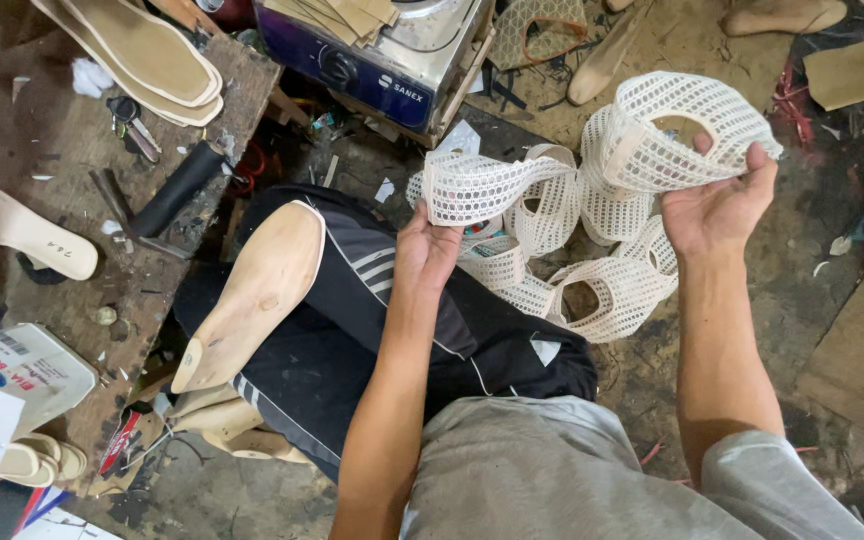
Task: The person selects a slipper sole and a white mesh upper, then uses a hammer to tap the upper onto the sole, securing it in place. The person repeats the hammering process to ensure the upper is firmly attached.
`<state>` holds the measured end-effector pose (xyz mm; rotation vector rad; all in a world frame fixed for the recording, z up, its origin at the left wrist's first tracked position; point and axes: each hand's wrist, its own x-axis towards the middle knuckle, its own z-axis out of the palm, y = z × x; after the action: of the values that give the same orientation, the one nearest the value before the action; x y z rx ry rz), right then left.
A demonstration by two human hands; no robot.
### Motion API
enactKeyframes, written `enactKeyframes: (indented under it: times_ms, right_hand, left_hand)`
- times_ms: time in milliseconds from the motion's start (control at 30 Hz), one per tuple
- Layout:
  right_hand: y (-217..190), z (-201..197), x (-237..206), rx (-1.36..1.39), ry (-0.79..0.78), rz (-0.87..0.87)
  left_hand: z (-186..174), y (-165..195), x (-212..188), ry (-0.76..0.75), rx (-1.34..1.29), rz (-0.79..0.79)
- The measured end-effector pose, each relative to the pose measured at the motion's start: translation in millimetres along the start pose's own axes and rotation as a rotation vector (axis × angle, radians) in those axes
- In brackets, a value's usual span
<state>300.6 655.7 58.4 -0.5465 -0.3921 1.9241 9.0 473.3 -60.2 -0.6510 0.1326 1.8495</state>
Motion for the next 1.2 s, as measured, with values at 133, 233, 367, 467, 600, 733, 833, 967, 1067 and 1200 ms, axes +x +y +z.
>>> enactKeyframes:
  times_ms: [133, 233, 367, 467, 600, 733, 833, 967, 1067, 1200]
  right_hand:
    - [15, -9, -1, 0.047, 0.077, -0.064]
    - [49, -17, -1, -0.045, 0.228, 0.044]
    - [103, -32, -10, -0.290, 0.071, 0.269]
    - [119, -32, -11, -0.481, 0.020, 0.347]
    - [91, -22, -14, -0.914, -0.125, 0.377]
    - [62, -16, -21, -1.357, -0.434, 0.320]
    - [56, -18, -25, -1.233, -0.306, 0.345]
    - [55, -23, -26, -1.196, -0.251, 0.402]
    - [56, -29, -28, -1.133, -0.253, 0.385]
    - [69, -47, -29, -1.083, -0.207, 0.211]
  left_hand:
    - [11, -7, -17, -0.186, 0.144, -0.149]
    - [24, -16, -30, -0.193, 0.385, -0.200]
    - [29, -16, -25, -0.114, 0.331, -0.210]
    - [13, -8, -15, -0.041, 0.236, -0.206]
    - [-6, 2, 2, 0.070, 0.069, -0.203]
    - [-7, 4, 12, 0.195, -0.019, -0.164]
    - [-10, 5, 15, 0.259, -0.073, -0.164]
    - [-13, 6, 16, 0.312, -0.120, -0.156]
    - [-6, 0, 13, 0.298, -0.059, -0.139]
    - [26, -31, -3, 0.001, 0.223, -0.105]
